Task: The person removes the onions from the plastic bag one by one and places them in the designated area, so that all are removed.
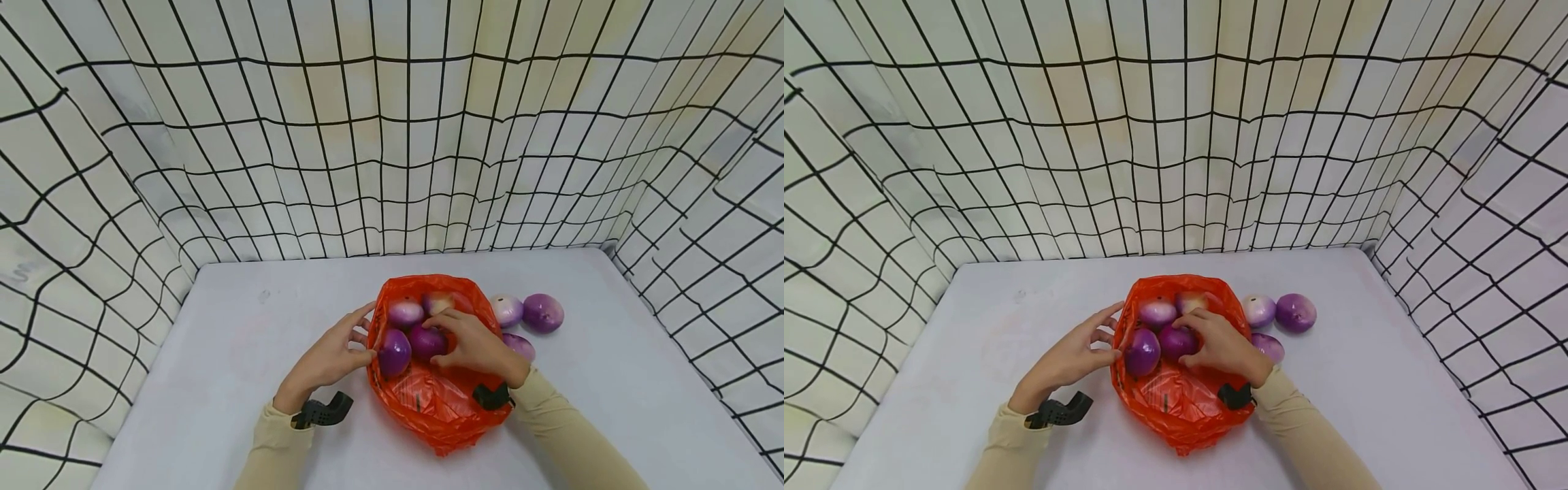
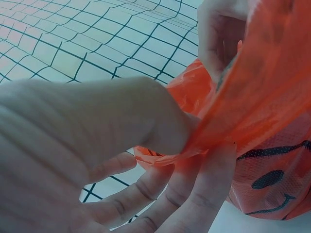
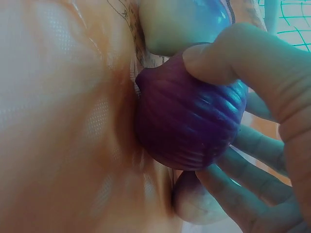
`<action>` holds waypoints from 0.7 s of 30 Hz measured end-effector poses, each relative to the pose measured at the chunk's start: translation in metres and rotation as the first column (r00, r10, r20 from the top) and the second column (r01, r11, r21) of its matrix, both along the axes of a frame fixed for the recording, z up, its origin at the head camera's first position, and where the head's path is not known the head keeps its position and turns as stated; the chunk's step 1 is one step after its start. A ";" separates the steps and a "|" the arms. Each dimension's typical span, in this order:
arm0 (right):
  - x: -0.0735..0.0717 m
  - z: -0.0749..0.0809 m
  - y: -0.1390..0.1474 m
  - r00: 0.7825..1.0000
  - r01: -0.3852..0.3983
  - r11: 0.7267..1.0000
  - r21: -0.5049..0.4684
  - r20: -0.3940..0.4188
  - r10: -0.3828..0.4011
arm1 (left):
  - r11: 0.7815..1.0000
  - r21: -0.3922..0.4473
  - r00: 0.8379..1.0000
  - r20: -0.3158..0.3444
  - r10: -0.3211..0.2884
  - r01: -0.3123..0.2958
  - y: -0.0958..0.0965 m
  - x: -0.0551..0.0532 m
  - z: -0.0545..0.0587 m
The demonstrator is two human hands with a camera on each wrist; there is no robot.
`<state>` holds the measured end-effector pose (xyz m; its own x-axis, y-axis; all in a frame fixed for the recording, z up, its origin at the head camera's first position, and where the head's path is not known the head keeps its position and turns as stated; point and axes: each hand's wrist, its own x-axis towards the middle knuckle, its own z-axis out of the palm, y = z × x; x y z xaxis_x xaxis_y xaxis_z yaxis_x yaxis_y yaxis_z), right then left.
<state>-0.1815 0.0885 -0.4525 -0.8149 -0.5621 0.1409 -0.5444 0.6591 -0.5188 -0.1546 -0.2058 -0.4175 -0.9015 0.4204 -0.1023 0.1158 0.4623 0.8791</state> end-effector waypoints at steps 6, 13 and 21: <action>0.001 0.001 0.003 1.000 -0.001 1.000 0.003 -0.012 0.001 | 1.000 0.004 1.000 -0.006 -0.003 0.003 0.001 0.000 0.002; 0.003 0.003 0.007 1.000 -0.001 1.000 -0.010 -0.028 0.001 | 1.000 -0.001 1.000 -0.014 0.000 0.000 0.001 -0.001 0.000; 0.005 0.008 0.010 1.000 0.009 1.000 -0.006 -0.020 -0.009 | 1.000 0.005 1.000 -0.004 0.000 0.000 0.001 0.001 0.001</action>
<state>-0.1763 0.0990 -0.4449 -0.8170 -0.5538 0.1608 -0.5488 0.6608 -0.5120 -0.1537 -0.2052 -0.4166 -0.9020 0.4208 -0.0969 0.1192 0.4583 0.8808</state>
